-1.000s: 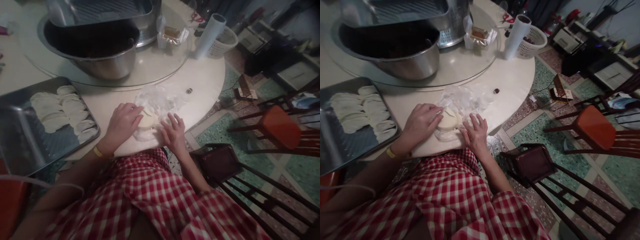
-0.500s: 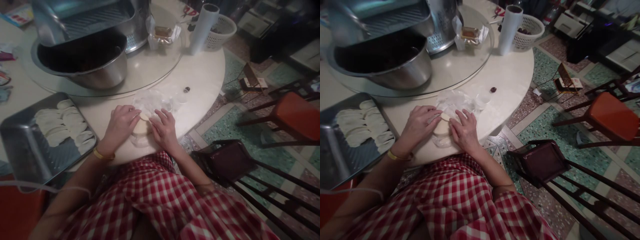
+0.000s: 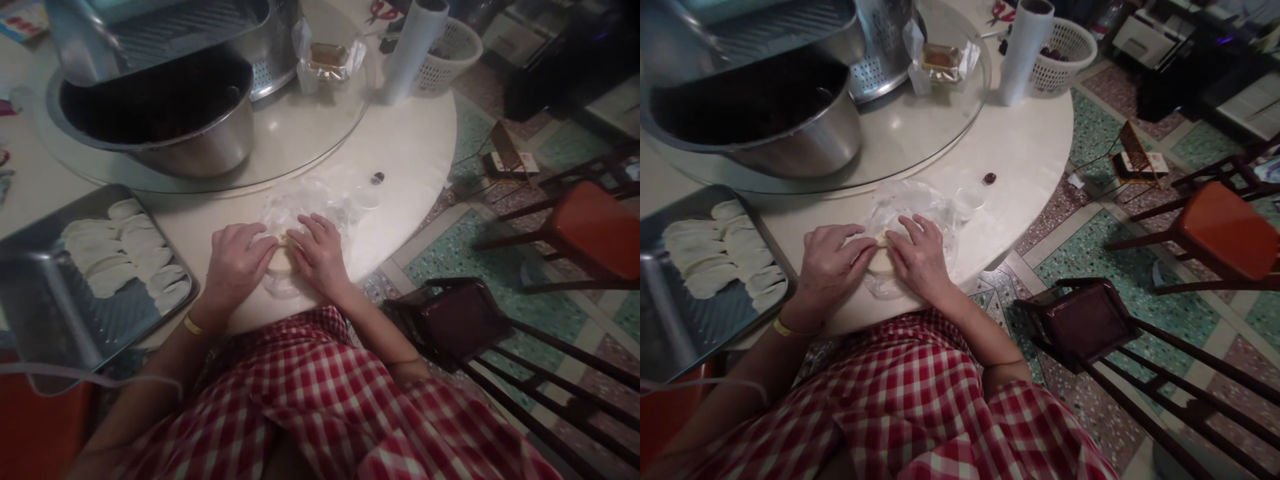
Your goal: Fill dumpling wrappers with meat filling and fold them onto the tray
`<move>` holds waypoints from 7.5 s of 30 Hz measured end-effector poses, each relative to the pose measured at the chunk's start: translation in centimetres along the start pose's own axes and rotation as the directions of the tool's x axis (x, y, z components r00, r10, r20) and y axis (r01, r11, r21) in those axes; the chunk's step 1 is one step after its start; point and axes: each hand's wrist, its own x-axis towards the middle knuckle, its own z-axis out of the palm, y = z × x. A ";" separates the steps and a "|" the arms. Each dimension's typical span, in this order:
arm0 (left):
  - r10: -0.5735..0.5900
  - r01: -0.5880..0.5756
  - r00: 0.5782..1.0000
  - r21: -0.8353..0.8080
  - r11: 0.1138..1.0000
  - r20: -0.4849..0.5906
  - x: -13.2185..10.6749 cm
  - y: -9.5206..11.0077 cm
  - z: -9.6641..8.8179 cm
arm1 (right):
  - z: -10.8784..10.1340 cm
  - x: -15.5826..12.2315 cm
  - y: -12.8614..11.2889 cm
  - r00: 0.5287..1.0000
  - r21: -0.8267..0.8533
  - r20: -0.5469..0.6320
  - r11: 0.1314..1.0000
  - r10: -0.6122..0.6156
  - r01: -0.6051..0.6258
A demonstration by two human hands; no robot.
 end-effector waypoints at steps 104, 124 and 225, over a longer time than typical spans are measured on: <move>-0.147 0.173 0.662 -0.341 -0.924 0.735 1.2 2.8 -4.6 | -4.1 9.0 -3.7 0.926 0.345 0.373 0.920 0.049 -0.188; -0.420 -0.026 0.356 -0.440 -0.898 0.835 3.2 -0.7 -4.2 | -3.0 23.7 -2.3 0.984 -0.104 0.158 0.992 0.082 -0.066; -0.451 -0.122 0.457 -0.448 -0.886 0.767 2.8 -0.3 -3.6 | -6.8 5.4 -7.5 0.908 0.044 -0.168 0.917 -0.383 0.395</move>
